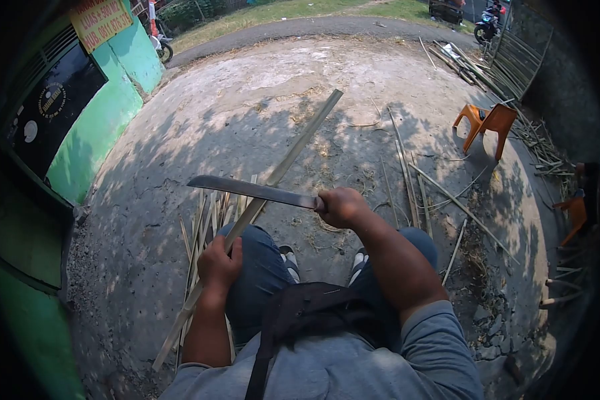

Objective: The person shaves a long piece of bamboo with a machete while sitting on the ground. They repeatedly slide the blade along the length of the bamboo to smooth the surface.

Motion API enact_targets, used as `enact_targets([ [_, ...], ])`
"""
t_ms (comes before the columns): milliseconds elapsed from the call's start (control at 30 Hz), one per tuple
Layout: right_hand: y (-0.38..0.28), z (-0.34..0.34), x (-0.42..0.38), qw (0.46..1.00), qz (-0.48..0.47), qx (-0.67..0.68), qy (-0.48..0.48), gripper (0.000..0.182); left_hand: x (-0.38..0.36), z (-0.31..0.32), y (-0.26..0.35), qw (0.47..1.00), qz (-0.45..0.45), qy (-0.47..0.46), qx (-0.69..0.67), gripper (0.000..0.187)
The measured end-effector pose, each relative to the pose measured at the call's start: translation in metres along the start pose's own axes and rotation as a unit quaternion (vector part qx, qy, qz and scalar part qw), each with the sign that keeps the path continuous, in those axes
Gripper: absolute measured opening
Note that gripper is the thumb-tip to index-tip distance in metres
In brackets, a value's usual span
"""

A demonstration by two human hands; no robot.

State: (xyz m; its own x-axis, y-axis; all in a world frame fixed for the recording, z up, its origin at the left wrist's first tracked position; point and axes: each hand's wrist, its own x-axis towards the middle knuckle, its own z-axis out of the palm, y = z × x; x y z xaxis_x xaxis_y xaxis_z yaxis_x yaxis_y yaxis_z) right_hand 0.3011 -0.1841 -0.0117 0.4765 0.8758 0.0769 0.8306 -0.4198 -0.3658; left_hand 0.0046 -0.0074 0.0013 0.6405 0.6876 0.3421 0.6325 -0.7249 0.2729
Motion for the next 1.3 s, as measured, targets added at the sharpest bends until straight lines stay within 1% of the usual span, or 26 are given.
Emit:
enact_targets([
  [200, 0.002, -0.004, -0.001, 1.000, -0.011, 0.010, 0.002, 0.017, 0.001, 0.000, 0.001, 1.000, -0.006, -0.006, 0.005, 0.041],
  [600, 0.006, -0.003, -0.004, 0.998, -0.034, 0.015, 0.050, 0.017, 0.001, 0.002, -0.003, 1.000, -0.001, -0.003, 0.001, 0.043],
  [767, 0.005, -0.003, -0.003, 0.999, -0.019, 0.014, 0.026, 0.018, 0.001, 0.002, -0.002, 1.000, 0.007, 0.010, -0.003, 0.043],
  [900, 0.000, -0.019, -0.003, 1.000, 0.000, 0.005, 0.014, 0.020, 0.001, 0.003, -0.003, 0.999, 0.021, 0.024, -0.019, 0.043],
  [1000, 0.002, -0.025, -0.006, 0.999, 0.027, 0.031, 0.006, 0.022, 0.000, 0.005, -0.007, 0.999, 0.022, 0.026, -0.029, 0.043],
  [1100, -0.005, -0.021, -0.008, 0.999, 0.040, 0.003, -0.015, 0.022, 0.002, 0.005, -0.005, 0.999, 0.023, 0.020, -0.022, 0.043],
  [1200, -0.014, -0.020, -0.006, 0.998, 0.017, -0.038, -0.045, 0.022, 0.002, 0.002, -0.003, 1.000, 0.022, 0.007, -0.013, 0.043],
  [1300, -0.017, -0.021, -0.002, 0.998, 0.024, -0.041, -0.052, 0.021, 0.001, 0.001, -0.004, 1.000, 0.018, 0.003, -0.015, 0.043],
])
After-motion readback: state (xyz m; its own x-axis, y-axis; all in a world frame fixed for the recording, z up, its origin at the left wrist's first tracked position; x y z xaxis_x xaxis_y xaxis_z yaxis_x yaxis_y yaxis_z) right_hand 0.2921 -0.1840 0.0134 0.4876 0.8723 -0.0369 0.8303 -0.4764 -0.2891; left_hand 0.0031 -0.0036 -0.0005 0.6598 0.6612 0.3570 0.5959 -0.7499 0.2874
